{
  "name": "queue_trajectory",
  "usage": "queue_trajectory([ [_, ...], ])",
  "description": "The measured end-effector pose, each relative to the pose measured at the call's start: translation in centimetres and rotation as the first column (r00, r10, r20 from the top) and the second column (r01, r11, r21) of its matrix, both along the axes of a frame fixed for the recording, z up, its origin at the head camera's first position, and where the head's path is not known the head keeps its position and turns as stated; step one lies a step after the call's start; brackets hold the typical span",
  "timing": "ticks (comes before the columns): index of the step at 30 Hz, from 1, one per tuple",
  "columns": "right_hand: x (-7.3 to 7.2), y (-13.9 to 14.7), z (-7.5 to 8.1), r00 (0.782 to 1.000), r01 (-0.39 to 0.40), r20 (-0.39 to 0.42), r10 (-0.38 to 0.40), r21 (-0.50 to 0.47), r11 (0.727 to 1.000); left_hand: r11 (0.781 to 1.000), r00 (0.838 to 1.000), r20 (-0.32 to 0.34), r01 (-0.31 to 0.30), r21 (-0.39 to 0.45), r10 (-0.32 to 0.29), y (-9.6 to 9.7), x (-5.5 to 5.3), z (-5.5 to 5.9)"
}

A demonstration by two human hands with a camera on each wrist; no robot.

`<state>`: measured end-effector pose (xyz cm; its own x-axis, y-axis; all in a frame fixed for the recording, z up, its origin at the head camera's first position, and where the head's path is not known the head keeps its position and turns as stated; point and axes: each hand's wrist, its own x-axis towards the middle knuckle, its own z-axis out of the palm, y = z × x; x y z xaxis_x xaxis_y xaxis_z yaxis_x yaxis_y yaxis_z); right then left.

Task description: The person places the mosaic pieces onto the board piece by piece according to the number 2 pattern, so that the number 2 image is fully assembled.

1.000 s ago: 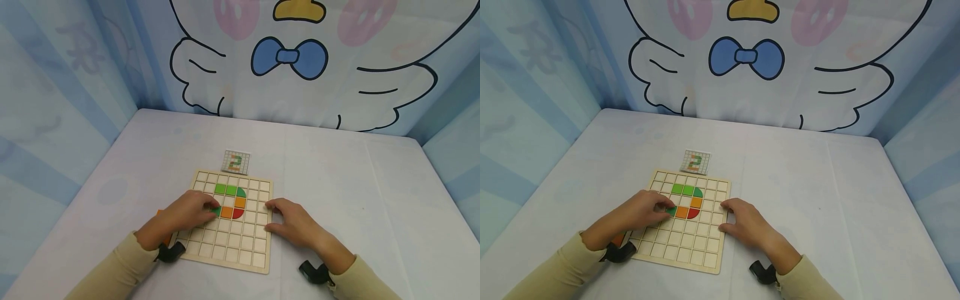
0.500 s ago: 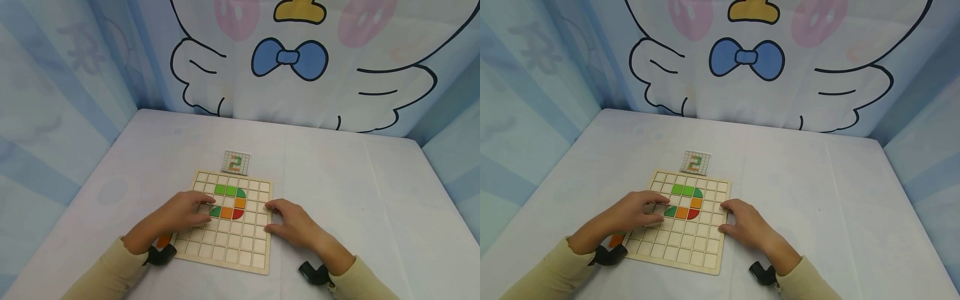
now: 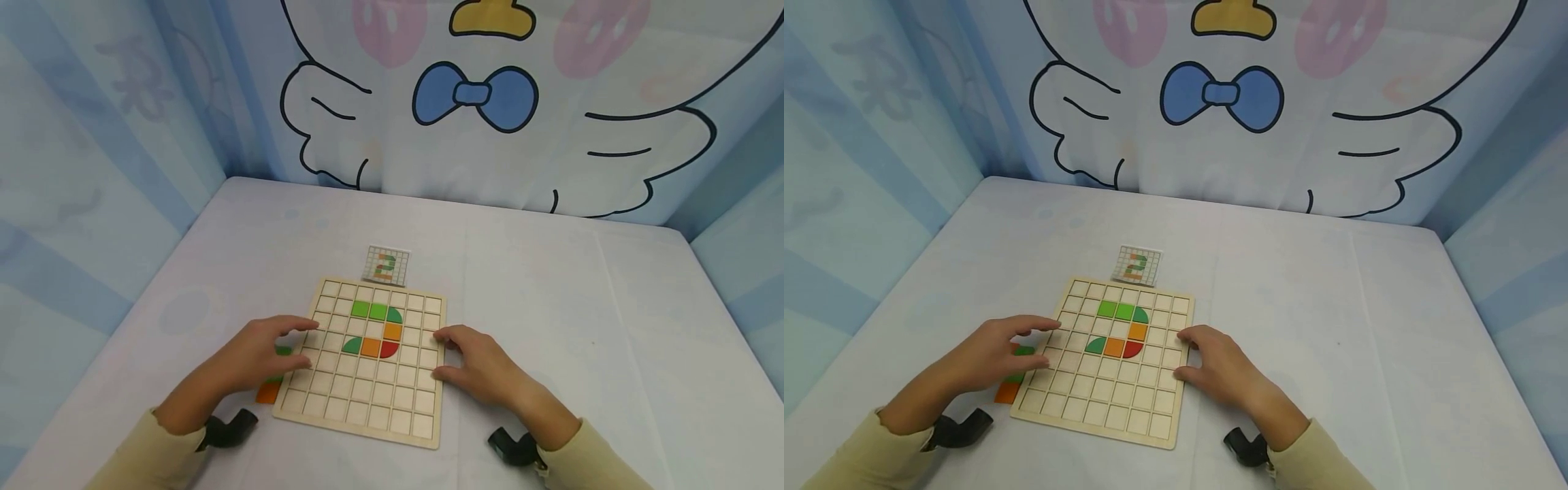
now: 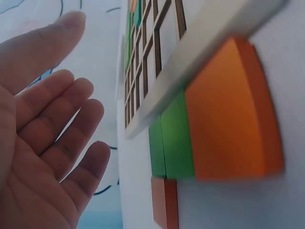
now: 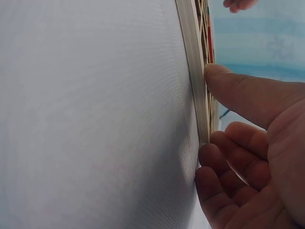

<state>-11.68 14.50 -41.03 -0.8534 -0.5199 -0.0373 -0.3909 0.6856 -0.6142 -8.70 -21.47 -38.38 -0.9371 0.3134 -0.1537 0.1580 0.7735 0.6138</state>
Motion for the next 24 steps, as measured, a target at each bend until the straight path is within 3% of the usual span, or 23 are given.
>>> queue_trajectory([
  [11, -0.1, -0.1, -0.3, 1.0, 0.006, 0.009, -0.006, 0.0, 1.0, 0.999, 0.997, -0.058, -0.042, -0.003, 0.042, -2.7, 0.7, -0.5],
  [24, 0.0, 0.0, -0.2, 1.0, 0.006, 0.0, -0.006, -0.01, 1.0, 0.996, 0.998, -0.024, -0.067, -0.06, 0.066, -4.6, 0.9, -1.0],
])
